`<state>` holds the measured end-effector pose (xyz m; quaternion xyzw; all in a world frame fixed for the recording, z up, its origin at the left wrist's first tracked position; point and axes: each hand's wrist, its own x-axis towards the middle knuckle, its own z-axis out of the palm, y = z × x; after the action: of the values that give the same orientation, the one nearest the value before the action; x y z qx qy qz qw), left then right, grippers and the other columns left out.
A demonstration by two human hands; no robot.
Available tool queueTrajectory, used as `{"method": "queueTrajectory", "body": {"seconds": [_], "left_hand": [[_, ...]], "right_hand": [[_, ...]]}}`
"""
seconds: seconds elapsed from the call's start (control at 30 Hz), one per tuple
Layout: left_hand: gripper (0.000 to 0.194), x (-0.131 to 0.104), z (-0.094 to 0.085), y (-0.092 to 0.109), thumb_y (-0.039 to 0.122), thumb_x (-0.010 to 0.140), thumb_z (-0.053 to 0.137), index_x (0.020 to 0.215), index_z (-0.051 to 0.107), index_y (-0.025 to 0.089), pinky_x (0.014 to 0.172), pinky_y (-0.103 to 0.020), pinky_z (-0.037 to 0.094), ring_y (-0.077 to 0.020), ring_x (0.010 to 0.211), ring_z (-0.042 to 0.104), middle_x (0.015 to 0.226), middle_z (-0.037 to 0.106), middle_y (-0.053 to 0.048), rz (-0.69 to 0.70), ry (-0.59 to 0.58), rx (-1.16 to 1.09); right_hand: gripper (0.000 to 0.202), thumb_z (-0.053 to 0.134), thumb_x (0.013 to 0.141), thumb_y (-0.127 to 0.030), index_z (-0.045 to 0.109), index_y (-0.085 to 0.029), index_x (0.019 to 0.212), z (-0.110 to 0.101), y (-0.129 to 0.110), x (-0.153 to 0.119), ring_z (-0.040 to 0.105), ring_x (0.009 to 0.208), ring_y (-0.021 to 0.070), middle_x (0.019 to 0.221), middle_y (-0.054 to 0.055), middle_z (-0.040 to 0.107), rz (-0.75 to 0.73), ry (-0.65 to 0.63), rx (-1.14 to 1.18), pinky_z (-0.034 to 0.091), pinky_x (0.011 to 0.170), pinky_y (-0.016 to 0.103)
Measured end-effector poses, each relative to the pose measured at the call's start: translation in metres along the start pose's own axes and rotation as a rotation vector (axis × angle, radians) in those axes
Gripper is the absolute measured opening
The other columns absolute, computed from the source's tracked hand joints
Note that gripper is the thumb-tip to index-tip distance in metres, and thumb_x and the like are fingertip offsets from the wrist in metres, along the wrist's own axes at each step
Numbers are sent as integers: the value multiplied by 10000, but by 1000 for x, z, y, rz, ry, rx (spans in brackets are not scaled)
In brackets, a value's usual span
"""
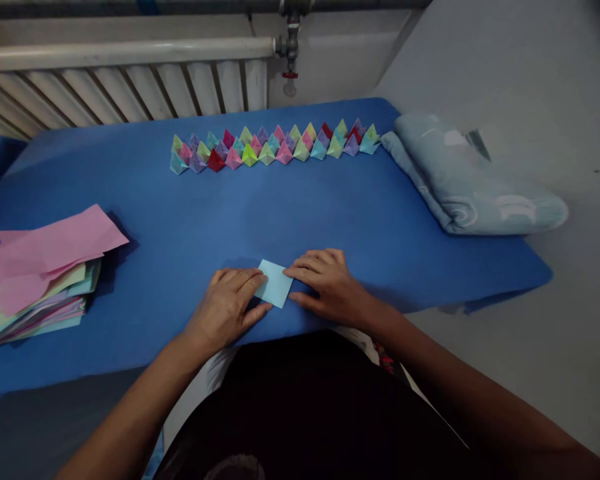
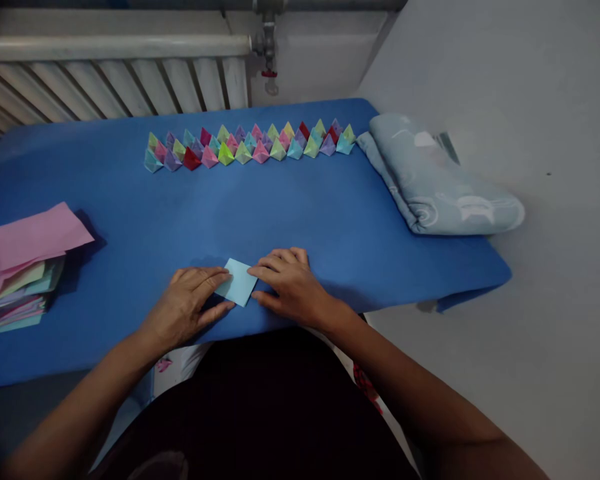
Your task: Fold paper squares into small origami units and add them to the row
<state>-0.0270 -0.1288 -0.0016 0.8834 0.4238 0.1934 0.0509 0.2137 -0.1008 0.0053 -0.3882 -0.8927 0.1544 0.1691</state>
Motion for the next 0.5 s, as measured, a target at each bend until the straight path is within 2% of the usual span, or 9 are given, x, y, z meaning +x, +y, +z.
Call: {"method": "queueTrajectory", "body": {"seconds": [0.2,0.37,0.5], "left_hand": [[345,-1,4,-1,399,934,521,1177,598,166,870,-412,455,-244,1023,625,1153,683,-118,-11,38,-17],[324,-2,5,-2,384,938,515,1164,615,175,875,-413,459,-241,1016,625,1152,687,-111,-7,46,-10],[323,-3,5,-3,376,943,506,1171,613,174,883,-412,454,-242,1029,619,1162,683,-111,-2,37,-8]], "right_hand": [[302,620,881,-399,662,-238,1133,-1,-2,1,520,1107,248,1138,74,667,-2,13,-5,302,937,423],[288,614,877,-363,670,-243,1133,4,-2,2,476,1177,265,1239,82,620,1,55,-22,309,966,431],[240,606,874,-312,683,-242,1090,9,-2,6,496,1147,247,1176,59,656,-14,62,11,298,970,419]]}}
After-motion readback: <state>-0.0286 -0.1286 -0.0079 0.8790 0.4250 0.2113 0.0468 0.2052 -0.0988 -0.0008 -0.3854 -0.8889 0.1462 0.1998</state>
